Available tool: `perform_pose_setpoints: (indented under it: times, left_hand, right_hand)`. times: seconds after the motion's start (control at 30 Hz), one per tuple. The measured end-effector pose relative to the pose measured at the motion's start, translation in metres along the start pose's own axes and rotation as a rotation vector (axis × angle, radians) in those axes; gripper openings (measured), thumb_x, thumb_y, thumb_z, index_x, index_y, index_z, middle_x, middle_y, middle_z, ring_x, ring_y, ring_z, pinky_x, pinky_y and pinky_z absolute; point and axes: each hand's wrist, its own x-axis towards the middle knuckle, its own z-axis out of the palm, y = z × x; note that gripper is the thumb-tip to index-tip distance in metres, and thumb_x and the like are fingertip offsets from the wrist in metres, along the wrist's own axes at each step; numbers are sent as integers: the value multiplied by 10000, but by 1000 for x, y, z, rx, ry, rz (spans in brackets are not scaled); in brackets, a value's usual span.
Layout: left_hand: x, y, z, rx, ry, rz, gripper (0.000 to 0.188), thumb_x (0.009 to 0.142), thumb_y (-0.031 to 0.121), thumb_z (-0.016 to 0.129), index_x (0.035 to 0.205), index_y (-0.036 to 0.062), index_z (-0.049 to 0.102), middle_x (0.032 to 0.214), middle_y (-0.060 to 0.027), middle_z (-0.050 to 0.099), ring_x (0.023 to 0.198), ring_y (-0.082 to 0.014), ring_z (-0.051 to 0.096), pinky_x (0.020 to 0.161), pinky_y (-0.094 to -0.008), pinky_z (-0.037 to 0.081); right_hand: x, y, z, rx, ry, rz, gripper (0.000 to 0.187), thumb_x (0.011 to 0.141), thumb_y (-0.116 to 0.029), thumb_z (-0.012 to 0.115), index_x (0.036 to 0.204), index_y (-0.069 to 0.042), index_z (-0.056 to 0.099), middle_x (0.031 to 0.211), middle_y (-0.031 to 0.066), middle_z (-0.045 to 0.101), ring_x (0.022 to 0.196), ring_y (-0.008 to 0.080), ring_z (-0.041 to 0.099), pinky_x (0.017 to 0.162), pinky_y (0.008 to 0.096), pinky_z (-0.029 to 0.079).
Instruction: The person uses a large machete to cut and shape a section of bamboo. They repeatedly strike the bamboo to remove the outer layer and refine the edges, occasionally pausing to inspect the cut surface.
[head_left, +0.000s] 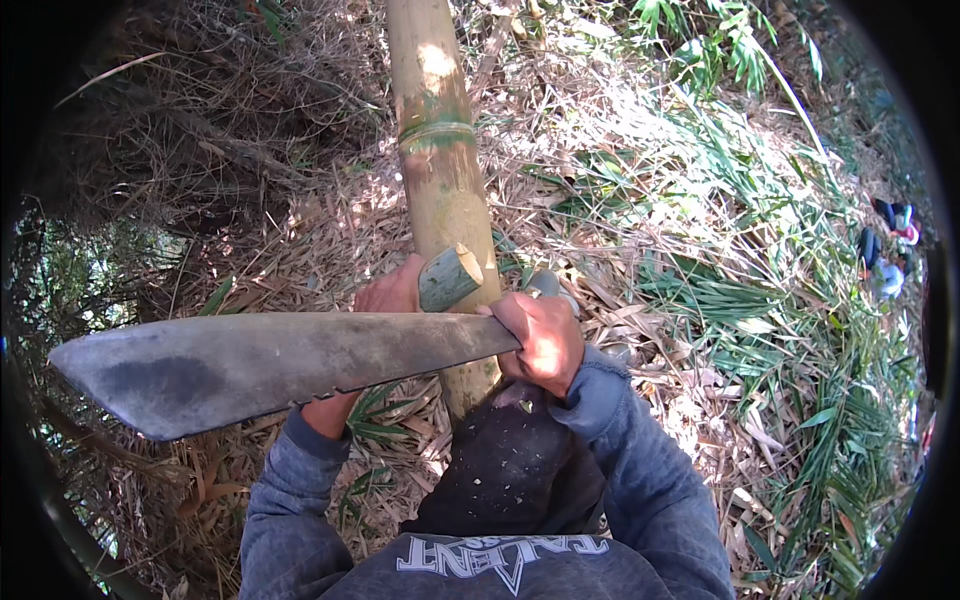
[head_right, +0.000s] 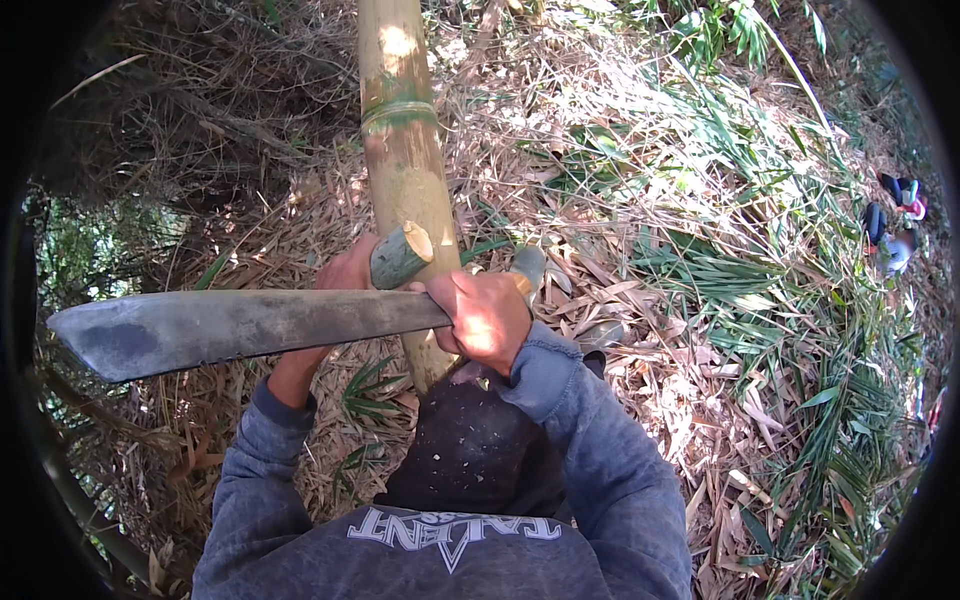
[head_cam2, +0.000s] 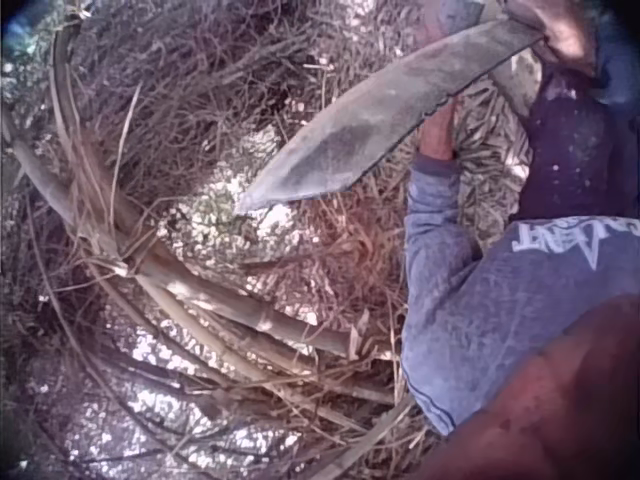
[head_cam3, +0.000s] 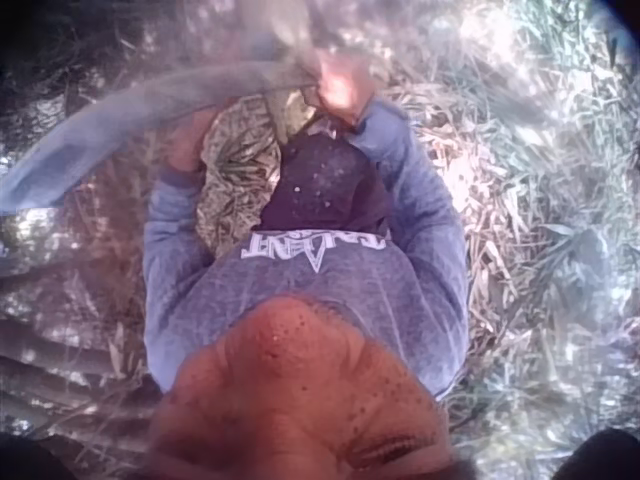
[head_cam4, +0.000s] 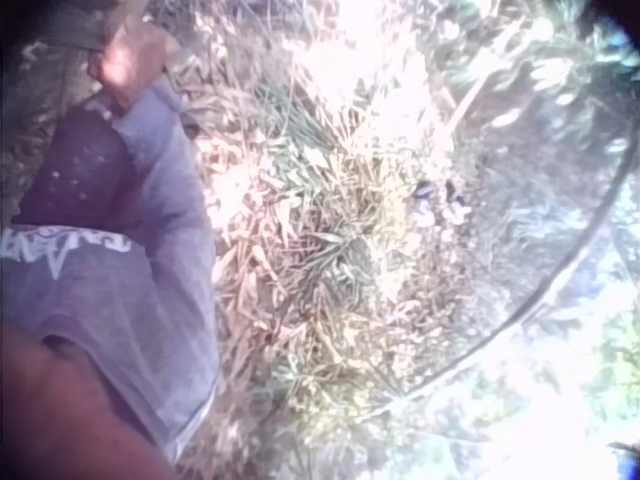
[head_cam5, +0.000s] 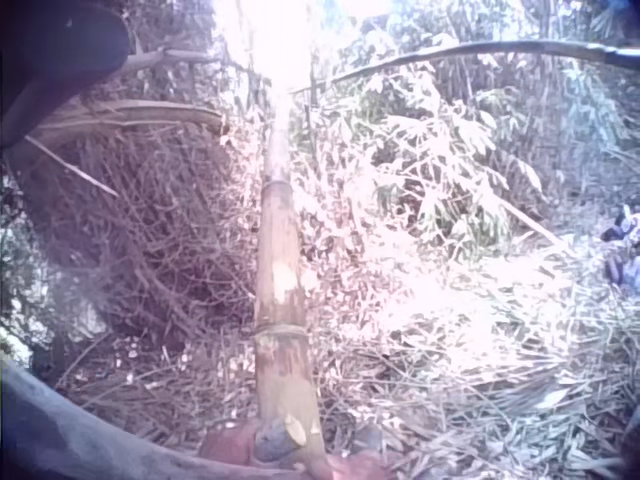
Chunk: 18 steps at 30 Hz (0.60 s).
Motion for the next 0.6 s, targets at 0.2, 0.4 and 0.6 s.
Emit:
perform_pose_setpoints:
  times: [0.2, 0.4, 0.6]
  left_hand:
    - [0, 12, 4, 134, 152, 22, 517, 687, 301, 757, 1045, 30, 501, 817, -204, 639, 729, -409, 635, 641, -487, 506]
    - [-8, 15, 4, 89, 192, 28, 578, 695, 297, 756, 1144, 27, 512, 989, -219, 629, 884, -394, 627, 746, -457, 503]
    - [-3, 6, 7, 186, 150, -18, 525, 696, 331, 767, 1073, 13, 586, 974, -206, 624, 882, -381, 620, 747, -450, 497]
  right_hand:
    - [-54, 69, 25, -223, 118, 311, 146, 766, -114, 643, 832, -57, 526, 730, 152, 598, 634, 360, 604, 542, 440, 480]
    - [-43, 45, 10, -162, 117, 331, 124, 742, -74, 631, 810, -57, 528, 691, 151, 564, 629, 359, 595, 540, 446, 470]
    - [-35, 51, 18, -179, 94, 225, 118, 752, -100, 629, 806, -66, 531, 680, 124, 566, 582, 333, 585, 513, 417, 466]
